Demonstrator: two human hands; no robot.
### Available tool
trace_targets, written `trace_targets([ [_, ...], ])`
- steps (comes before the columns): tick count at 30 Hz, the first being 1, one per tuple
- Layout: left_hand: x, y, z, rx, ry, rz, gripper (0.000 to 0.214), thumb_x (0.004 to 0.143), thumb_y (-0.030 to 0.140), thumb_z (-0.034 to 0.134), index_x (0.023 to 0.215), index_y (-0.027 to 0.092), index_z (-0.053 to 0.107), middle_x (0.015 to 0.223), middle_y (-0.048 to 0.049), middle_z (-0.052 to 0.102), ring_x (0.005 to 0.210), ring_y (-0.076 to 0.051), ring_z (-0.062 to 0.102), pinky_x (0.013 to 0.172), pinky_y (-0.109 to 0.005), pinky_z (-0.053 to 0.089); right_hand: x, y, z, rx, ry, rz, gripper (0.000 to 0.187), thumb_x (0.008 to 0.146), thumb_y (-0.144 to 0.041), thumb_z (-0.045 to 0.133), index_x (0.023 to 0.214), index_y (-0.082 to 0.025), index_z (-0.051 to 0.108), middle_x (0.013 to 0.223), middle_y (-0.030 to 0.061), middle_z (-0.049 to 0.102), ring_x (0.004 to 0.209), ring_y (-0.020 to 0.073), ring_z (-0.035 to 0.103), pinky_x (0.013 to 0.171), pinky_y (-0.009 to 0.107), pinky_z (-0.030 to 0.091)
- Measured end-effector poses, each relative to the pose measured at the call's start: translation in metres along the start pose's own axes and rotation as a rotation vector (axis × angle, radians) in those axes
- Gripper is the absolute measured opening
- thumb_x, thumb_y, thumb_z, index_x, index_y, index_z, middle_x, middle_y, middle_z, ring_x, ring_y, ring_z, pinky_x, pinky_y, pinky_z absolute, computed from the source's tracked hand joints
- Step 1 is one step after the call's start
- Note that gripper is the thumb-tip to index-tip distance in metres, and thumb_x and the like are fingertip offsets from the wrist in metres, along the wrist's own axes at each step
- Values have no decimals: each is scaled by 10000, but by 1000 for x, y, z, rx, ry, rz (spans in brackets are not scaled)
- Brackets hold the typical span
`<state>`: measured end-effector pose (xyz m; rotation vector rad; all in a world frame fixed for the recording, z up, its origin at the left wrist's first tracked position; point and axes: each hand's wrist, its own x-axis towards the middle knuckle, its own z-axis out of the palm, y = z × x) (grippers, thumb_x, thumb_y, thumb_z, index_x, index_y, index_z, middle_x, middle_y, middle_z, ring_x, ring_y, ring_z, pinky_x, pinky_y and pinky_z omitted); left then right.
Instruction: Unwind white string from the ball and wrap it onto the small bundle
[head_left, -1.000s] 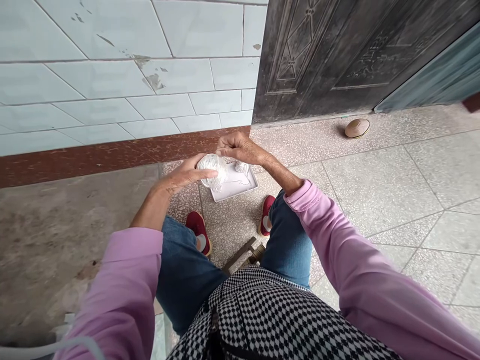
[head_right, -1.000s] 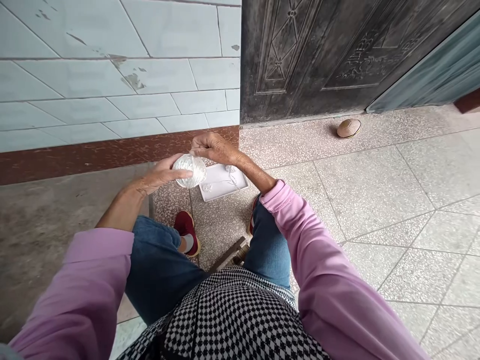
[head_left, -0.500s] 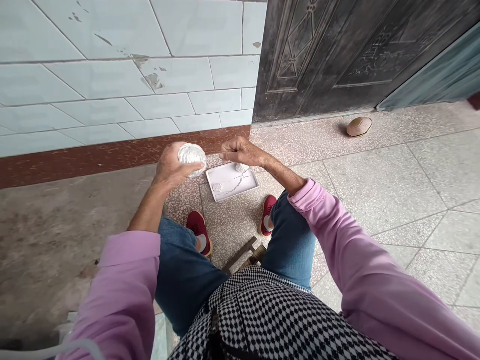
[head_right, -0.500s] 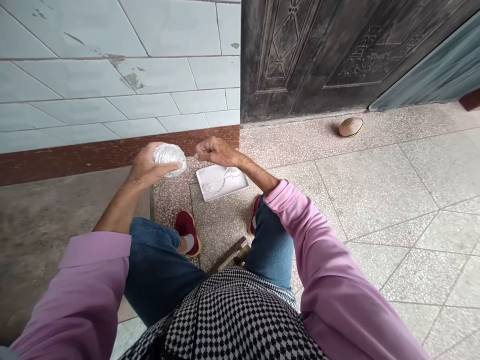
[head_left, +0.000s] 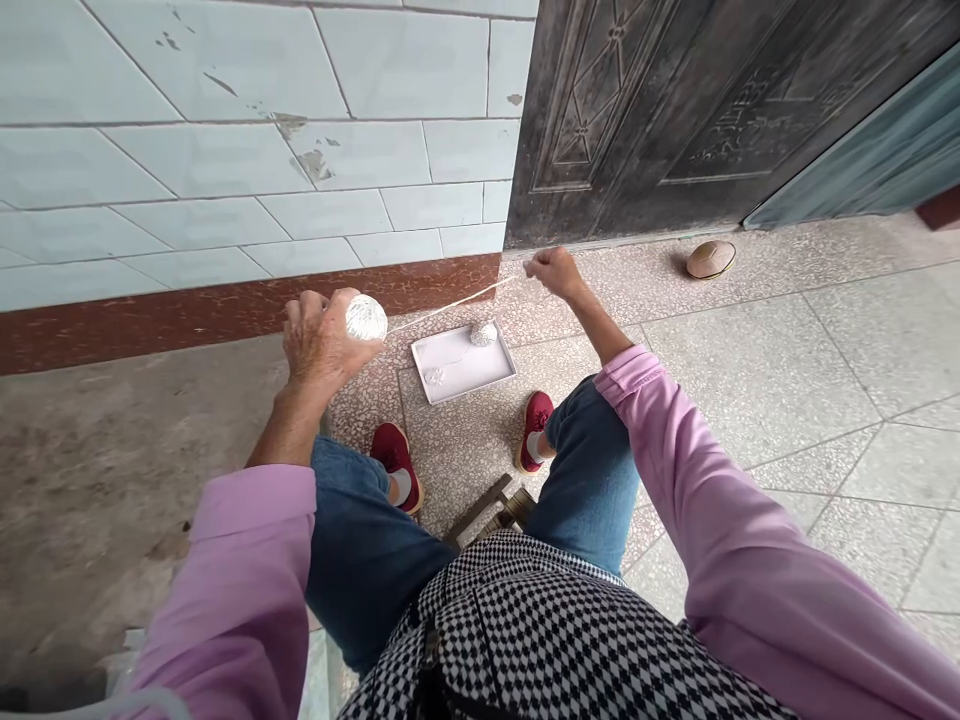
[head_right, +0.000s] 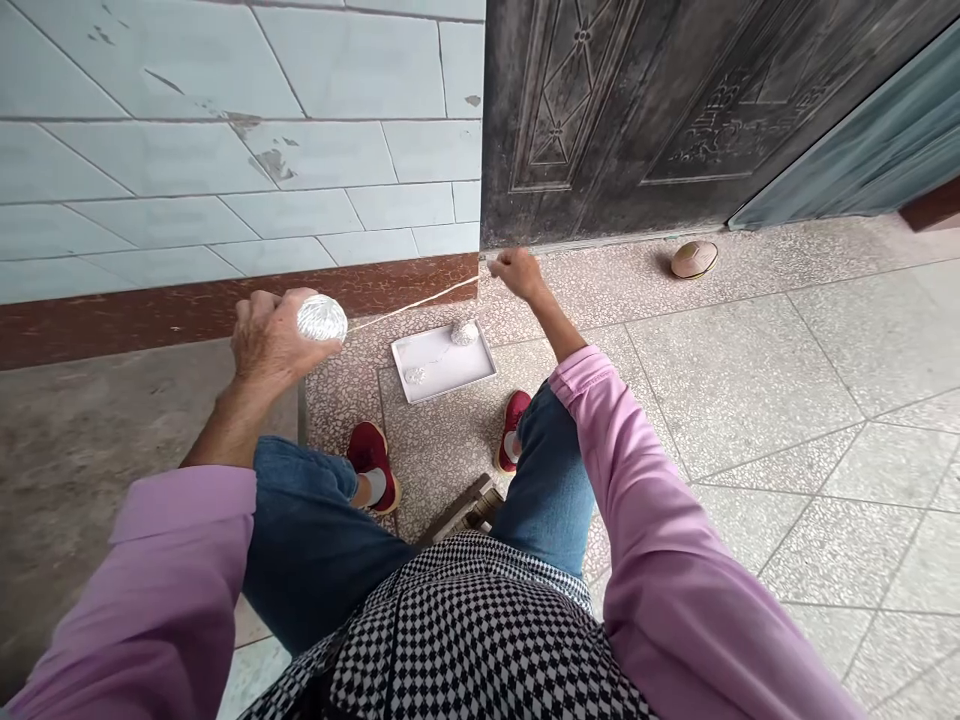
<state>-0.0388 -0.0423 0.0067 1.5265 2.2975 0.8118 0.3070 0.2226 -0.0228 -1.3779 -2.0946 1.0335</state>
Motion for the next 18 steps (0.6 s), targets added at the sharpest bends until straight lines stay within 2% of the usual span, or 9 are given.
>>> trace_targets([
  [2,1,-5,4,-46,15,17,1075,562,1001,983,1306,228,925,1295,-165,844,1752,-721,447,1136,-714,380,-9,-5,10,-172,-76,56,330,1122,-39,827,817,-149,763,886,92,803,886,205,737,987,364,673],
  [4,3,-8,11,-80,28,31,1001,557,869,1050,1338,256,920,1340,-162,830,1724,-725,449,1176,-741,405,-20,-19,27,-187,-221,9,279,1133,37,764,917,-117,848,1147,156,919,1045,215,815,1127,392,692],
  [6,5,-8,17,-66,28,40,900,585,687,1093,1356,259,917,1408,-190,814,1686,-732,474,1240,-781,432,-31,-38,50,-43,-357,-97,261,1184,29,735,1020,-108,885,1323,166,939,1143,201,841,1106,343,707],
  [8,7,-4,22,-2,16,42,824,623,501,1088,1383,234,910,1488,-253,785,1635,-752,521,1299,-835,458,-41,-59,78,190,-480,-130,194,1234,-27,736,1132,-106,882,1392,149,932,1164,188,842,938,263,702],
  [10,8,2,27,62,-13,49,800,673,420,1087,1420,214,893,1549,-305,751,1607,-774,551,1323,-885,474,-52,-79,105,389,-571,-80,92,1258,-57,751,1257,-97,834,1329,111,921,1141,167,816,802,203,637],
  [12,9,7,31,77,-19,55,798,694,444,1145,1412,216,882,1548,-325,736,1605,-791,553,1336,-916,477,-61,-93,125,448,-630,-24,52,1256,-61,777,1241,-109,761,1127,56,888,1020,147,797,759,207,576],
  [13,8,9,32,60,-11,57,803,687,463,1181,1393,227,881,1525,-317,739,1613,-791,547,1346,-918,477,-65,-98,132,427,-639,-18,102,1267,-82,774,1192,-129,724,1018,28,852,931,140,774,752,228,549],
  [15,8,12,34,6,15,51,799,654,439,1224,1351,255,878,1453,-279,752,1636,-773,534,1366,-895,479,-68,-103,136,340,-610,-52,262,1289,-118,748,1053,-180,652,847,-18,747,790,128,688,763,281,499],
  [18,7,13,32,-20,-2,39,760,668,321,1174,1359,275,861,1421,-222,755,1662,-718,520,1388,-837,476,-64,-98,127,223,-525,-163,425,1238,-66,729,866,-207,578,760,-32,632,797,138,568,828,327,435],
])
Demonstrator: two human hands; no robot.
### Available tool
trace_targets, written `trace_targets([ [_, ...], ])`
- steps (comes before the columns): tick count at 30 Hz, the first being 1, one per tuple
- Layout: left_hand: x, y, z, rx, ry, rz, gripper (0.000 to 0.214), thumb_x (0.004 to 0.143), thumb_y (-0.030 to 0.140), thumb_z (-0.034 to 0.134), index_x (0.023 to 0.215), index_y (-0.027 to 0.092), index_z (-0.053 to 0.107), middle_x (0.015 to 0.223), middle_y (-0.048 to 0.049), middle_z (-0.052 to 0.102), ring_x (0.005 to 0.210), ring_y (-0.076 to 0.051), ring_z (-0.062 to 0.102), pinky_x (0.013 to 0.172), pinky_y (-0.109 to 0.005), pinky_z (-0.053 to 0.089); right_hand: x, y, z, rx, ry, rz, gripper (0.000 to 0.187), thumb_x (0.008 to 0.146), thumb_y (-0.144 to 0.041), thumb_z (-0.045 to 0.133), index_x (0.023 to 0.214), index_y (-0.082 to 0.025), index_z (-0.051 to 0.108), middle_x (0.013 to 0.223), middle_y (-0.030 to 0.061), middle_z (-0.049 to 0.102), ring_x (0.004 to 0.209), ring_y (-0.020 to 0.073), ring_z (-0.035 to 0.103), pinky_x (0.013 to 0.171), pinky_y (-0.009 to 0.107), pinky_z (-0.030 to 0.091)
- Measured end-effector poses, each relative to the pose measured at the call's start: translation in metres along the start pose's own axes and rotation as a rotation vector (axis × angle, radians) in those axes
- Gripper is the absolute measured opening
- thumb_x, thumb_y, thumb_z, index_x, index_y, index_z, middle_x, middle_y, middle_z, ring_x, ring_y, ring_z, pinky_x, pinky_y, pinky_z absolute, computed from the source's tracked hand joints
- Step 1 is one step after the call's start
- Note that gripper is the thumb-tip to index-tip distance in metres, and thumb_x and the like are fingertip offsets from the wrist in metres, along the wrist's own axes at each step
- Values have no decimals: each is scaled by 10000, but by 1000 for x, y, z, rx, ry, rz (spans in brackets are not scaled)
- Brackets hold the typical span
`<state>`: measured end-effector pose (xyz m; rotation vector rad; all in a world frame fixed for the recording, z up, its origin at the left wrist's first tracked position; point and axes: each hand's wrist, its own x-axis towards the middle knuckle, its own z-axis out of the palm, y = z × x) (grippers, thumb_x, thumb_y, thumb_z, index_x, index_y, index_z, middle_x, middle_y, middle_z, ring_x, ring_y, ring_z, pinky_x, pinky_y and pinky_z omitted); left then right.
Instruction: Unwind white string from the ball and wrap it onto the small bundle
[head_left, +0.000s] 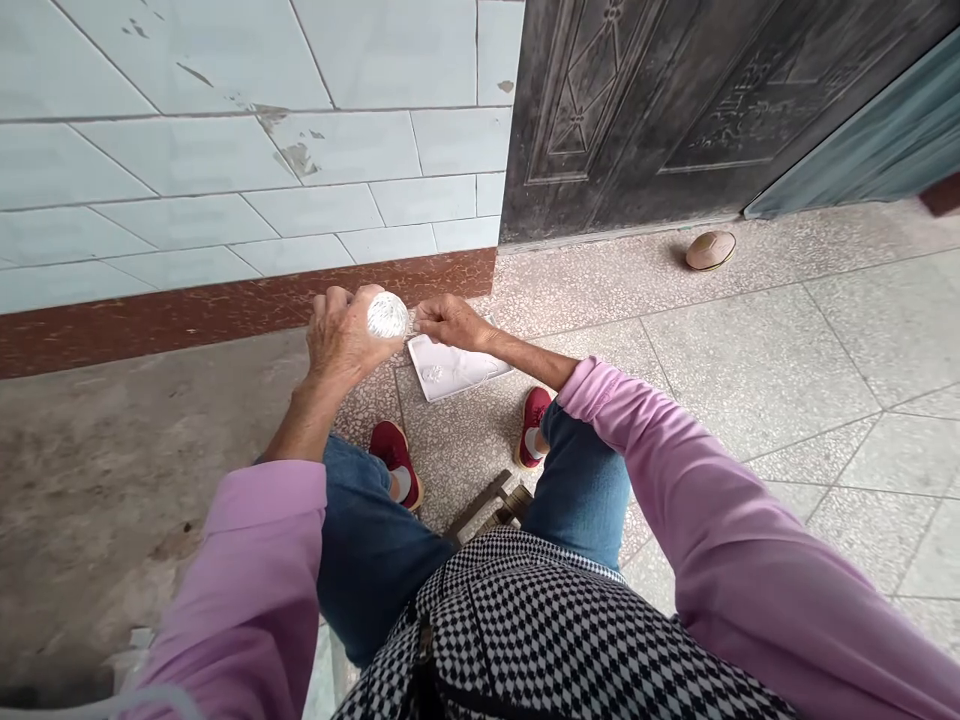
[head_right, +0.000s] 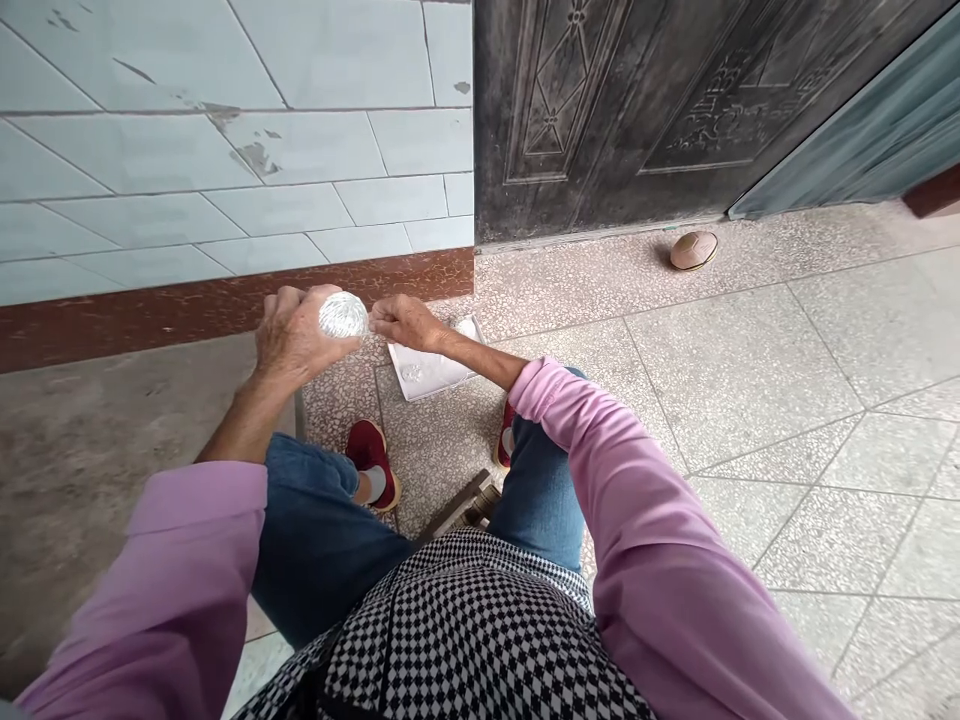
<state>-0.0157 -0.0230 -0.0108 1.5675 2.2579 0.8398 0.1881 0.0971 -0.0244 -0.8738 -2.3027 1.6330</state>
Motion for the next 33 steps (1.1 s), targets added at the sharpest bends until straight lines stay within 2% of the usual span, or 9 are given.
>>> trace_targets([
  [3,0,-4,-7,57,-32,-30,749,635,307,1120,1332,260,852,1462,-225,747,1659,-720,522,1360,-800,479,0,13,-19,-103,-17,-101,412,1122,-17,757,786,-190,593,735,-33,584,826,157,521,842,334,388],
  [7,-3,-11,-19,45,-66,-49,855,678,651,1116,1378,210,898,1496,-210,742,1713,-733,449,1265,-753,430,0,37,-48,-74,-113,-171,346,1080,-86,802,779,-173,657,714,-47,585,746,136,517,792,300,398],
  [9,-6,-13,-25,40,-84,-58,896,699,680,1125,1422,204,894,1504,-197,729,1722,-717,415,1290,-756,399,-4,49,-70,-11,-111,-174,363,1061,-109,851,757,-174,663,730,-42,621,727,125,529,778,282,430],
  [14,-12,-17,-34,69,-80,-122,757,679,248,1168,1352,244,822,1397,-187,707,1672,-701,438,1411,-835,386,-34,74,-146,-19,233,20,455,1015,-100,999,697,-183,684,731,-29,649,722,124,528,780,286,494],
  [17,-12,-18,-38,116,-105,-134,765,693,209,1181,1369,244,824,1387,-186,715,1644,-686,462,1414,-873,417,-57,88,-182,-127,482,152,449,993,26,947,675,-166,696,658,-44,577,703,123,504,769,303,471],
  [20,-12,-17,-45,204,-154,-152,805,765,246,1175,1496,224,838,1569,-247,706,1671,-719,482,1403,-918,447,-79,101,-203,-343,650,333,380,1041,58,888,732,-122,759,736,33,719,754,126,584,821,334,493],
  [25,-16,-8,-57,403,-298,-218,915,967,413,1061,1796,210,733,1807,-337,641,1738,-683,518,1383,-858,548,-111,117,-218,-517,761,530,200,1198,-15,771,1108,-19,950,1269,318,937,1057,221,848,1083,389,628],
  [29,-15,-7,-58,391,-476,-258,956,1014,491,953,1874,174,680,1823,-315,681,1721,-602,624,1429,-760,551,-101,117,-208,-525,621,527,343,1160,67,746,1376,-36,990,1492,284,939,1344,302,922,1315,470,690],
  [33,-4,-9,-46,137,-483,-186,893,859,553,971,1662,194,819,1649,-203,846,1559,-516,764,1393,-638,603,-59,99,-168,-406,377,249,349,1201,13,761,1465,-67,976,1593,235,919,1425,289,917,1332,483,742],
])
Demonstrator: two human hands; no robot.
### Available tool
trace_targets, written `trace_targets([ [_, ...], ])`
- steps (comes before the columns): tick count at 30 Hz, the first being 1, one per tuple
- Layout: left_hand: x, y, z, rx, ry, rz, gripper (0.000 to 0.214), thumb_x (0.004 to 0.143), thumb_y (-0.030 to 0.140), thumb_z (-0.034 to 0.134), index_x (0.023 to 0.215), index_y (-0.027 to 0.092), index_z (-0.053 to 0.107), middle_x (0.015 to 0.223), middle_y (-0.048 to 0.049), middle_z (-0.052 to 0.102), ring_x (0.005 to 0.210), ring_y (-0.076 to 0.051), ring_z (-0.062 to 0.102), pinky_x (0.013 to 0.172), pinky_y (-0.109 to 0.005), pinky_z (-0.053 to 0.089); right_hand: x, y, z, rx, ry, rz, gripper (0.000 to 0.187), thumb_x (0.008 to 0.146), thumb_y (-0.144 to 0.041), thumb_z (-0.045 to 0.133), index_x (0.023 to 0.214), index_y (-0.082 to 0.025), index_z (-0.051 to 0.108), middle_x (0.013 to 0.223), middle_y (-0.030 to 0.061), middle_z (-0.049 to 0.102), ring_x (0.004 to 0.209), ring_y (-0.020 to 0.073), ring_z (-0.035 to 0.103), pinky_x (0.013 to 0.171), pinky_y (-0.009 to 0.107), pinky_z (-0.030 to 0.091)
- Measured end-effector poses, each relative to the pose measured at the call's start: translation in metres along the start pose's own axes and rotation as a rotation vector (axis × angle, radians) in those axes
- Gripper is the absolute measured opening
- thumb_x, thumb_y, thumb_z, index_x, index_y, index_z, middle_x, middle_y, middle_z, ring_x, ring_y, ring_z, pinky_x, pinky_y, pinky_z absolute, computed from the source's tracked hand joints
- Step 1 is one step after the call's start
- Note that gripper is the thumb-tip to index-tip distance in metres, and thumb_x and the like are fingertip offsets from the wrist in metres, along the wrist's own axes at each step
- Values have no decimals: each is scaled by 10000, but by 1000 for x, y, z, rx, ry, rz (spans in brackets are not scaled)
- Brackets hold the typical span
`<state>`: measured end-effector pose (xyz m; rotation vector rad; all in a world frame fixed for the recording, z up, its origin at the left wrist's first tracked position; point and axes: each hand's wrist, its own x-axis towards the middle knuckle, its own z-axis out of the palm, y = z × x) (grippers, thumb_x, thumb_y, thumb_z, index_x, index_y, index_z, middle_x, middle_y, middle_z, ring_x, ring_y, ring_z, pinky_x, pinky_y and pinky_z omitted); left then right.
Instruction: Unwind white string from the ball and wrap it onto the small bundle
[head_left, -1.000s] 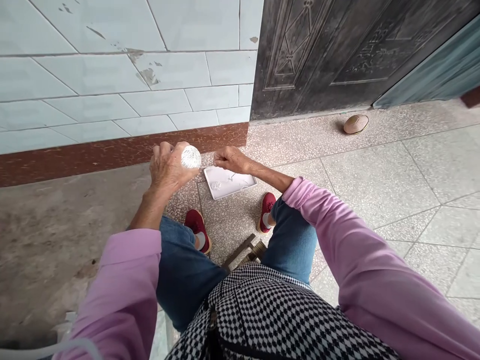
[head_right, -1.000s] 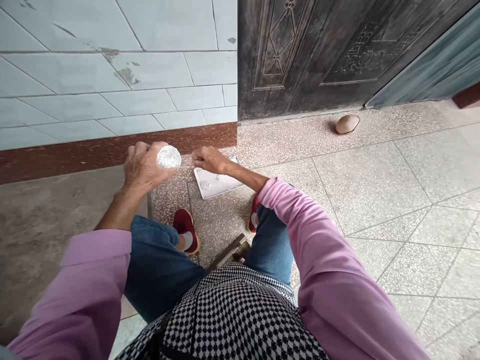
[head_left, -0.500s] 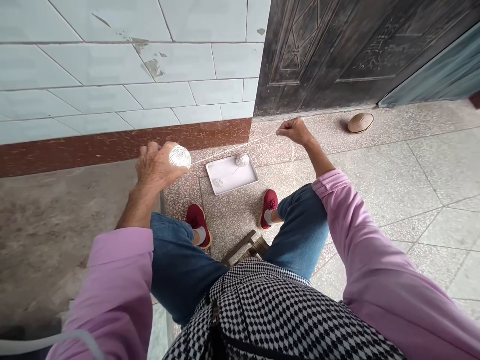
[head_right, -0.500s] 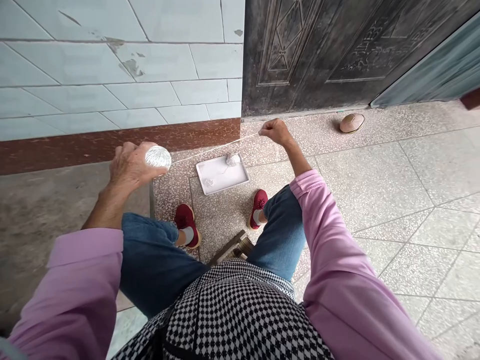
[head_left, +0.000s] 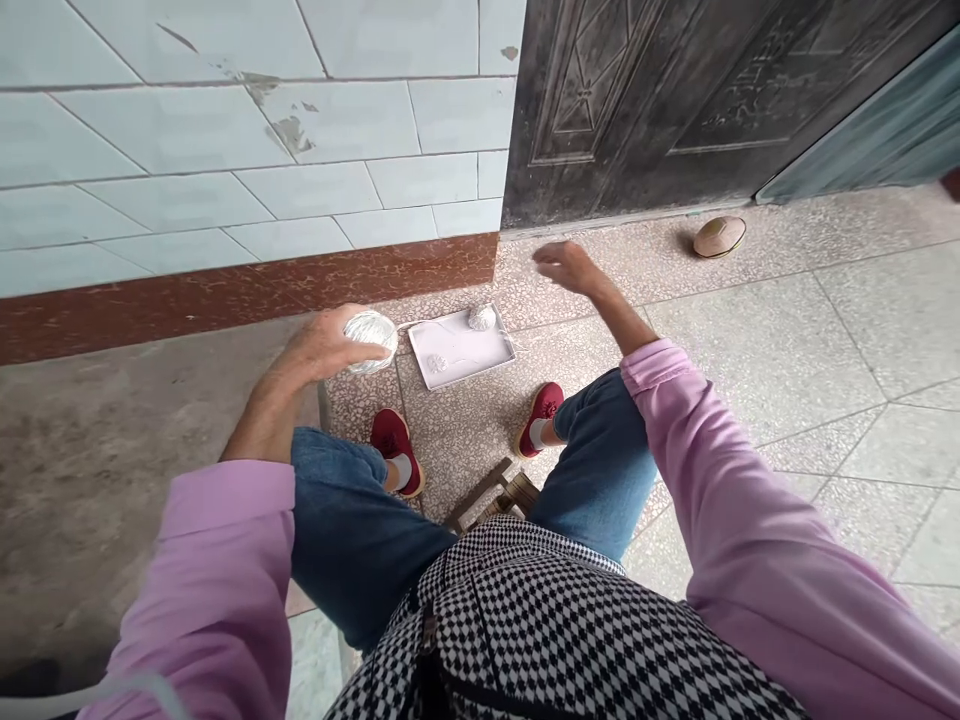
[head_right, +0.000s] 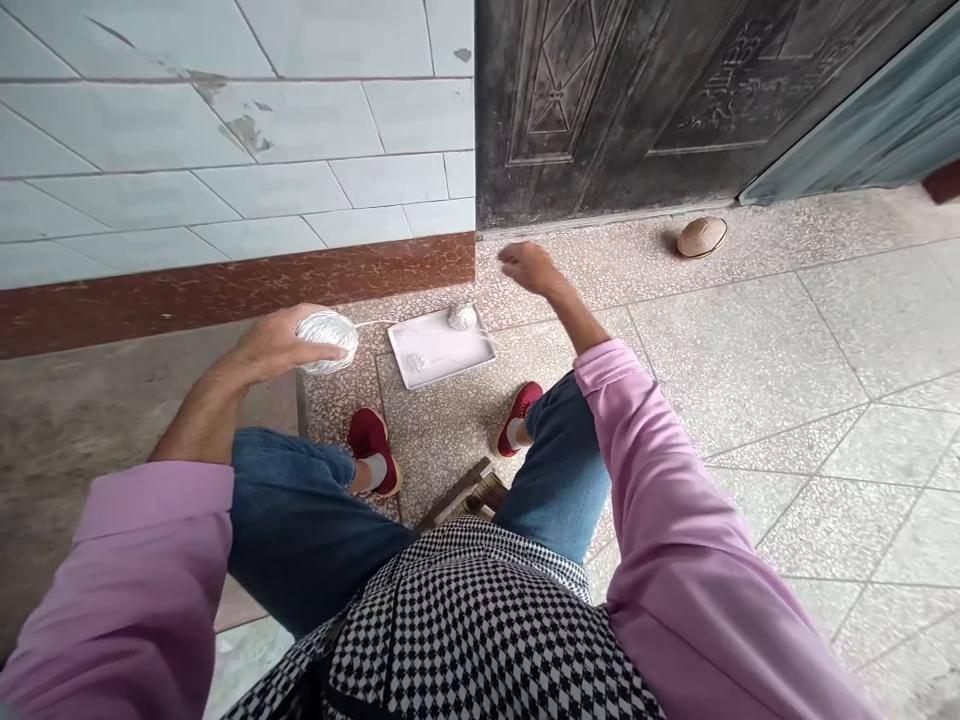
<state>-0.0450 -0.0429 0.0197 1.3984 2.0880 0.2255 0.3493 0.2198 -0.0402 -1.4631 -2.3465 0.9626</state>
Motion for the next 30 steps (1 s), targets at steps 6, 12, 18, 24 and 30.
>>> trace_targets([
  [6,18,19,12,-275,14,129,810,658,676,1066,1360,298,919,1410,-140,918,1430,-542,814,1269,-647,663,4,-83,61,493,-396,-338,234,1127,-26,974,1343,-100,925,1457,162,941,1367,221,885,1108,249,771],
  [12,20,29,15,-294,-76,172,967,666,758,1043,1466,231,911,1405,-160,906,1352,-490,831,1249,-609,671,-6,-108,90,674,-615,-394,253,1116,-80,1016,1300,-93,843,1133,65,910,929,113,817,718,120,630],
  [18,20,28,15,-286,-140,216,942,693,777,1030,1457,236,928,1428,-171,905,1383,-502,826,1209,-589,694,8,-89,96,682,-603,-549,261,1213,-241,910,1023,-121,778,795,-25,688,669,76,565,599,147,438],
  [24,13,42,15,-421,-336,284,896,690,696,1062,1453,244,941,1468,-187,900,1414,-523,837,1131,-561,745,16,-86,93,580,-429,-601,298,1175,-175,912,930,-127,749,809,-30,667,742,88,540,693,184,427],
  [30,11,45,19,-728,-268,350,887,642,572,1143,1427,218,931,1351,-202,899,1362,-526,839,1094,-564,769,-4,-105,75,589,-414,-335,313,1287,-187,851,1002,-149,728,800,-23,660,737,95,546,669,194,460],
])
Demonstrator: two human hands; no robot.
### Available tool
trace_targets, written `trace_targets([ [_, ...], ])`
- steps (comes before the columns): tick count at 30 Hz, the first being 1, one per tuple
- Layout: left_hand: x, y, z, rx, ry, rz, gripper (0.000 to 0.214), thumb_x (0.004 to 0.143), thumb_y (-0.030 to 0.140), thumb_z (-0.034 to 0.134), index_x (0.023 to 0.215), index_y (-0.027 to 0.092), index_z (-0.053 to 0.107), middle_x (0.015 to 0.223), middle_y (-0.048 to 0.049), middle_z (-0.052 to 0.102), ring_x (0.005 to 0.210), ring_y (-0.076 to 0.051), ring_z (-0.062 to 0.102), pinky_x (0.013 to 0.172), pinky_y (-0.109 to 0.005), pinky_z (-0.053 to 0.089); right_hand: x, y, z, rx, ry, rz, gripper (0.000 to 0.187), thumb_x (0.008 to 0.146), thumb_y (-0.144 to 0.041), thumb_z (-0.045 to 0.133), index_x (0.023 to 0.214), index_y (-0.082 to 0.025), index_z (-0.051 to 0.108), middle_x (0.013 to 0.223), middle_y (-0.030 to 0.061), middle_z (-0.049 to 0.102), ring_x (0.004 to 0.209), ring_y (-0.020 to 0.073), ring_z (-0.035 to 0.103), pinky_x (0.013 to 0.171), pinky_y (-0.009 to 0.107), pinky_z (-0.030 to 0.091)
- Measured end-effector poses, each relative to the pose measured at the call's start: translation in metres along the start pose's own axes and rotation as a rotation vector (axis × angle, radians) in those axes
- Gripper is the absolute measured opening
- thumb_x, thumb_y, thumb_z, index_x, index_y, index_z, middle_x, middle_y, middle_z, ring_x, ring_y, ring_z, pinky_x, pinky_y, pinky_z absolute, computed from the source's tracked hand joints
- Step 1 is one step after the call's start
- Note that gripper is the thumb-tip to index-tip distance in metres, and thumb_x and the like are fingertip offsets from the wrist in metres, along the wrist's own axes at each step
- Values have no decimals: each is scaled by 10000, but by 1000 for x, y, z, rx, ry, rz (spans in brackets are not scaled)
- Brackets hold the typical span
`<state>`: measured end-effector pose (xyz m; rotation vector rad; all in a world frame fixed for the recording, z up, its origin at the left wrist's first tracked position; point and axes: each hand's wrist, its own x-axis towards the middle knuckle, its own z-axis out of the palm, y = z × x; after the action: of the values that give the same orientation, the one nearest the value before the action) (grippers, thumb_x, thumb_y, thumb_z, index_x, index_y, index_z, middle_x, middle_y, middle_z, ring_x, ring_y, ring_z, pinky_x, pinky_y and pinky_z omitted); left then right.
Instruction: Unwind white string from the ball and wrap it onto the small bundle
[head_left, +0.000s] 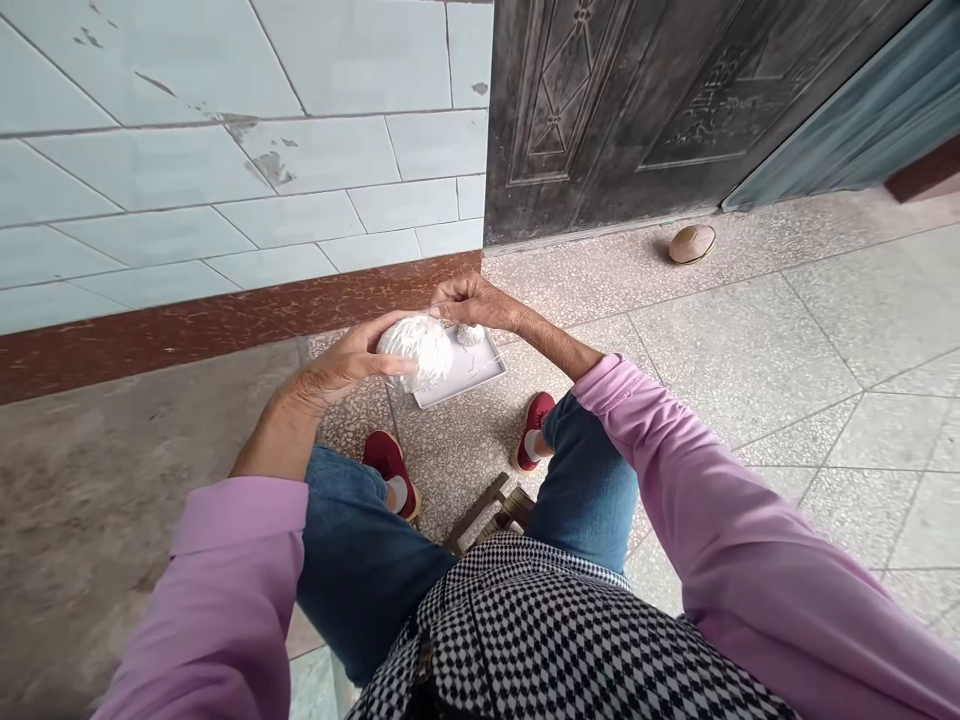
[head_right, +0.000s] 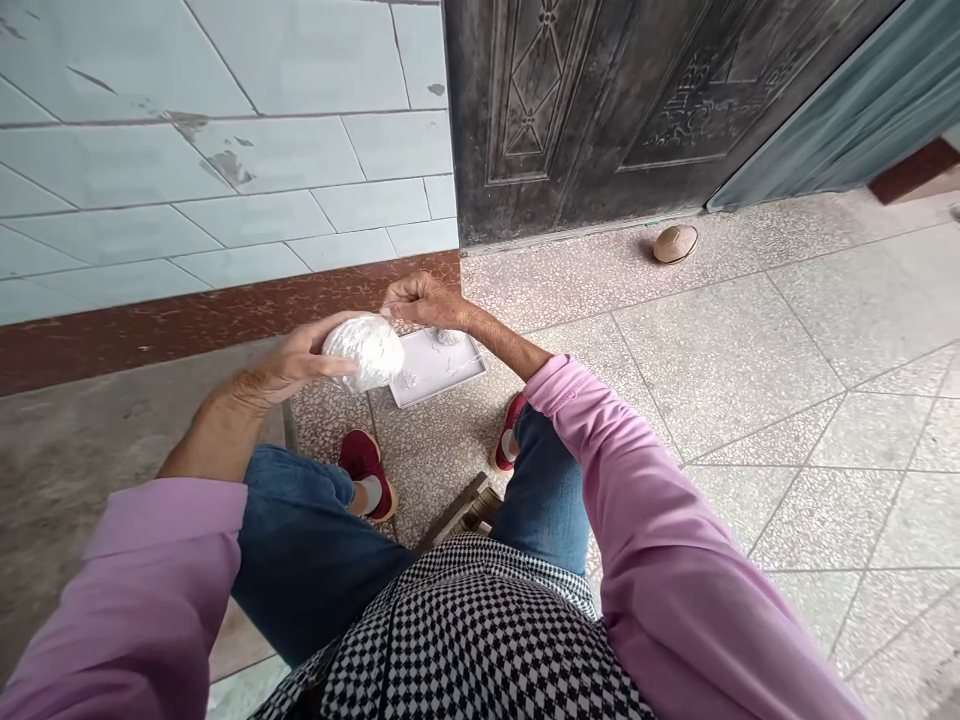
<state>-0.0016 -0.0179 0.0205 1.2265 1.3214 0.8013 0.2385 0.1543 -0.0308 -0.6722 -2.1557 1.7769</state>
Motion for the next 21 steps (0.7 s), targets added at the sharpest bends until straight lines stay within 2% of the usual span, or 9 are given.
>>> trace_targets([
  [3,5,-7,0,-186,83,101,883,666,551,1138,1432,183,899,1318,-221,894,1416,-548,827,1160,-619,764,-1,-1,4,46,36,21,315,1318,-168,801,1014,-153,720,791,-20,694,659,78,569,613,170,465],
  [7,13,-13,-1,-393,264,146,971,626,578,1164,1422,119,852,1341,-260,903,1481,-585,799,1207,-705,745,6,6,22,64,1,-57,354,1315,-111,739,965,-151,707,739,-43,695,577,70,577,557,142,460],
  [11,17,-10,-2,-387,354,163,901,673,525,1187,1415,154,838,1467,-206,899,1525,-509,783,1262,-641,704,1,-5,48,-41,-26,-46,343,1302,-40,641,995,-141,756,746,-40,700,605,94,601,607,176,470],
  [14,22,-8,-5,-368,453,213,915,695,626,1122,1431,185,804,1569,-205,858,1552,-476,766,1261,-600,696,-13,-21,67,-176,-117,-37,358,1263,5,643,957,-156,738,766,-27,715,687,119,632,716,216,479],
  [16,26,-10,-8,-293,572,178,978,623,653,1080,1432,202,765,1594,-214,833,1540,-480,766,1256,-600,699,-23,-30,77,-238,-189,-74,394,1253,-8,682,897,-176,687,779,-18,723,742,137,643,777,244,472],
  [18,28,-14,-11,-83,702,91,1018,538,609,1069,1417,211,744,1572,-213,826,1529,-498,764,1298,-631,676,-29,-36,79,-260,-231,-131,432,1272,-57,713,868,-192,641,800,-11,723,783,152,642,809,265,465],
  [20,27,-17,-14,176,744,11,1032,526,556,1080,1439,207,751,1568,-205,825,1546,-518,751,1361,-664,629,-30,-39,71,-255,-198,-181,404,1306,-120,718,911,-192,669,850,-1,734,820,165,645,823,279,464],
  [21,25,-17,-14,270,716,-16,1030,551,550,1085,1464,198,761,1573,-201,827,1558,-524,744,1380,-671,611,-29,-40,64,-262,-146,-197,376,1316,-140,717,943,-186,695,880,6,741,838,170,644,830,285,464],
])
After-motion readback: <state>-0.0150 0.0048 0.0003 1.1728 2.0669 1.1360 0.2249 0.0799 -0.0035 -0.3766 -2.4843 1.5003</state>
